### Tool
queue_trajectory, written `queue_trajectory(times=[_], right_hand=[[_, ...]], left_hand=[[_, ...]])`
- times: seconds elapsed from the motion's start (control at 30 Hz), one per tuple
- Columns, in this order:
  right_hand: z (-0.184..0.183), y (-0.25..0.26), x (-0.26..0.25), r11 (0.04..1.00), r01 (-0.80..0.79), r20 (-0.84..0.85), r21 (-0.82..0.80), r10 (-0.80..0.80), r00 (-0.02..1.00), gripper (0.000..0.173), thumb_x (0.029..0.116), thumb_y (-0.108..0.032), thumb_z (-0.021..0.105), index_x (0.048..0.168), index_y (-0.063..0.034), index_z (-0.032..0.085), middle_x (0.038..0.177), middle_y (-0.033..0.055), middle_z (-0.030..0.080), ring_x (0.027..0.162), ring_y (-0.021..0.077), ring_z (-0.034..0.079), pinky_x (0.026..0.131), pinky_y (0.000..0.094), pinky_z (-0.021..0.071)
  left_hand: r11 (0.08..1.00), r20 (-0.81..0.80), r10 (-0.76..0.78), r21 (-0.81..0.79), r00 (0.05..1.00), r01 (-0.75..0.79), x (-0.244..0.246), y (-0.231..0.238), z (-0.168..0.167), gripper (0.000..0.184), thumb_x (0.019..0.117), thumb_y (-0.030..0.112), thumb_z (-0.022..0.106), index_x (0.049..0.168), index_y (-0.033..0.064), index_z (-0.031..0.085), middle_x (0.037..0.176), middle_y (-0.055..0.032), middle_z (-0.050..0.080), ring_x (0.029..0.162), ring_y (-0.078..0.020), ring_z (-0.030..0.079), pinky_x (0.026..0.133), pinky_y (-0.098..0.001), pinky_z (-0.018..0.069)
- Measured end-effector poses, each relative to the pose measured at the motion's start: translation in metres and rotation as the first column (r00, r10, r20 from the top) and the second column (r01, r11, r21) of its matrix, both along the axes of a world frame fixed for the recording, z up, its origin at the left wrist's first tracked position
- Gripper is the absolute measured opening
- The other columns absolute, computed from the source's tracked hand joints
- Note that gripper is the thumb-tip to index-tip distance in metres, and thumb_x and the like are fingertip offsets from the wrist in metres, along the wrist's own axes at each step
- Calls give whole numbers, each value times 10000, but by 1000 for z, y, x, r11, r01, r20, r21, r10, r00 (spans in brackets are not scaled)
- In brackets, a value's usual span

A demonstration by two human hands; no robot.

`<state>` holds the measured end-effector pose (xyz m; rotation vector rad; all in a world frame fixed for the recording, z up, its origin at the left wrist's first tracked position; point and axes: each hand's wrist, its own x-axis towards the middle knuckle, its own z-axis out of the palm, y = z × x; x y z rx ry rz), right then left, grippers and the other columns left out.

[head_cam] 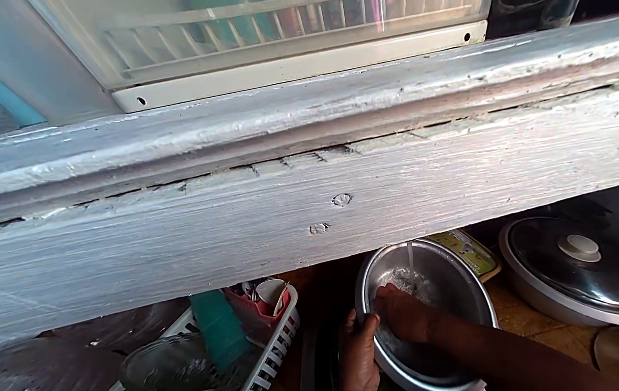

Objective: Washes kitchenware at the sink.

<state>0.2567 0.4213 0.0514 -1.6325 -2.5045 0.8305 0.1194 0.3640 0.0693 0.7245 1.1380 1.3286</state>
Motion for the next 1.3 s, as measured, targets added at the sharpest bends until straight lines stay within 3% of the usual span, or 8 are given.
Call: queue_trajectory(times=[0.17, 0.27, 0.43, 0.53, 0.7, 0.8, 1.17, 1.3], right_hand=[[21, 21, 26, 946, 298, 213, -128, -267, 940, 439, 1020, -96, 525, 1395, 129, 484, 1482, 313, 472, 1402, 453, 453, 1133, 577, 393], [19, 24, 31, 914, 357, 323, -191, -285, 903, 393, 1061, -105, 455, 1340, 165, 518, 1460, 316, 497, 1419, 437, 440, 1170, 529, 350], [1, 23, 18, 896, 409, -101, -172, -429, 898, 375, 1066, -111, 455, 1386, 48, 568, 1439, 289, 532, 1381, 418, 482, 1160, 539, 363], [0, 25, 20, 865, 475, -10, -162, -483, 876, 430, 1023, -96, 493, 1436, 21, 518, 1487, 293, 478, 1410, 440, 444, 1146, 567, 383], [1, 16, 7, 970, 229, -86, -84, -236, 968, 340, 1017, -49, 523, 1320, 90, 596, 1371, 319, 566, 1337, 449, 507, 1147, 556, 372], [11, 32, 13, 936, 324, 11, -134, -326, 945, 435, 1026, -85, 506, 1443, 38, 503, 1506, 288, 463, 1433, 434, 421, 1173, 561, 351], [8, 16, 4, 964, 238, -79, -117, -248, 966, 335, 1022, -66, 509, 1322, 50, 606, 1370, 289, 563, 1338, 437, 500, 1133, 557, 385], [13, 20, 18, 937, 317, 127, -147, -299, 946, 453, 1018, -150, 542, 1388, 109, 506, 1459, 330, 480, 1413, 474, 422, 1157, 583, 357]], left_hand=[[998, -6, 42, 38, 999, -41, -3, -8, 7, 150, 865, -148, 588, 967, -51, 640, 817, -108, 705, 713, -152, 709, 674, -301, 622], [994, 10, 97, 50, 995, -97, -2, -6, 10, 167, 876, -152, 581, 1003, -55, 631, 837, -111, 704, 730, -149, 710, 681, -295, 621], [994, 4, 96, 48, 995, -97, 3, -6, 8, 154, 856, -160, 588, 944, -44, 636, 805, -95, 695, 716, -134, 697, 673, -285, 610], [992, 15, 118, 52, 993, -118, 1, -8, 6, 157, 856, -165, 585, 953, -51, 633, 801, -105, 695, 707, -145, 702, 665, -289, 615], [991, 21, 125, 42, 992, -126, -3, -4, 8, 167, 864, -161, 586, 983, -52, 630, 825, -106, 692, 724, -142, 698, 675, -288, 613], [993, 12, 106, 48, 994, -107, -5, -9, 10, 168, 859, -158, 587, 977, -51, 640, 826, -101, 703, 725, -137, 703, 679, -285, 613], [994, 22, 100, 41, 995, -101, -6, -11, 11, 164, 857, -166, 582, 957, -43, 626, 808, -95, 696, 713, -143, 700, 674, -291, 614], [989, 12, 125, 78, 992, -126, -10, -12, 13, 168, 849, -172, 582, 944, -46, 639, 793, -100, 703, 694, -145, 704, 657, -290, 617]])
